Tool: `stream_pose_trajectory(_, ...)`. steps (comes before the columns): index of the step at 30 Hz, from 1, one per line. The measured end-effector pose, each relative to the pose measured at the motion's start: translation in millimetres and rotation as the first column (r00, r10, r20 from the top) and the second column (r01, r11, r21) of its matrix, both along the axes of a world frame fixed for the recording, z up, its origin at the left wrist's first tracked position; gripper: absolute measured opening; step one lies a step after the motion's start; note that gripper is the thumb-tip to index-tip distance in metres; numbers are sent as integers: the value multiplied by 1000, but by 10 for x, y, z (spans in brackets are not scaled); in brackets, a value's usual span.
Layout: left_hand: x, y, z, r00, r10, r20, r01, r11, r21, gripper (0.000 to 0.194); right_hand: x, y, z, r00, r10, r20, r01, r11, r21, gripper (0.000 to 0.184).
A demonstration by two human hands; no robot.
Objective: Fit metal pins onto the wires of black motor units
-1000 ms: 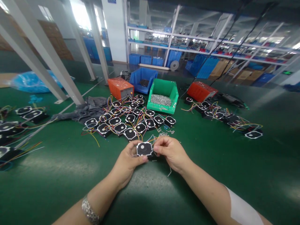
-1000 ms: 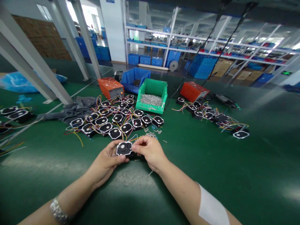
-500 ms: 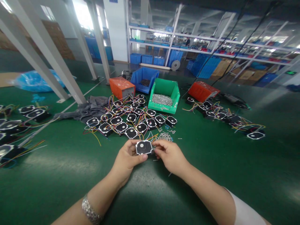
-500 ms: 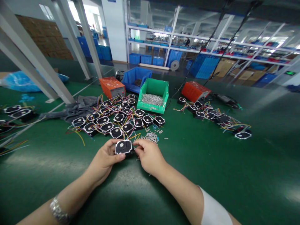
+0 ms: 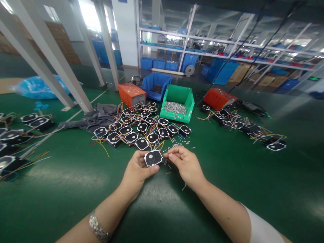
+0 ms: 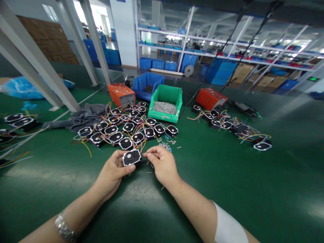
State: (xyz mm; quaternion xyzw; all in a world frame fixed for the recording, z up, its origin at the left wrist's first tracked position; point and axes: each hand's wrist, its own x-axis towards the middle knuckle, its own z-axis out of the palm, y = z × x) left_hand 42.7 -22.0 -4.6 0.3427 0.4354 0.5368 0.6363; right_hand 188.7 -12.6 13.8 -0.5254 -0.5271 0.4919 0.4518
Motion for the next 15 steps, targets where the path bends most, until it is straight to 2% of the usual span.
stream_pose_trajectory(5,8,-6,-5,1000,-23,1,23,1000,4,42,-1,-7,2,999,28,-23,-29,998,-51,10)
stream_pose_trajectory(9,13,-12,-17,999,-34,21,34,999,11,42,-18,-10,10,987,13,159,-15,1000,12,4)
stream_pose_trajectory(12,12,-10,-38,998,-42,42,42,999,24,41,-27,-33,-23,941,-53,336,-21,977,211,2)
stream_pose_trajectory(13,10,-9,-46,998,-46,50,45,999,27,41,-27,-45,-40,913,-86,400,-50,947,317,4)
stream_pose_trajectory(15,4,-5,-58,995,-54,82,52,998,27,39,-25,-72,-71,847,-150,510,-160,843,514,9)
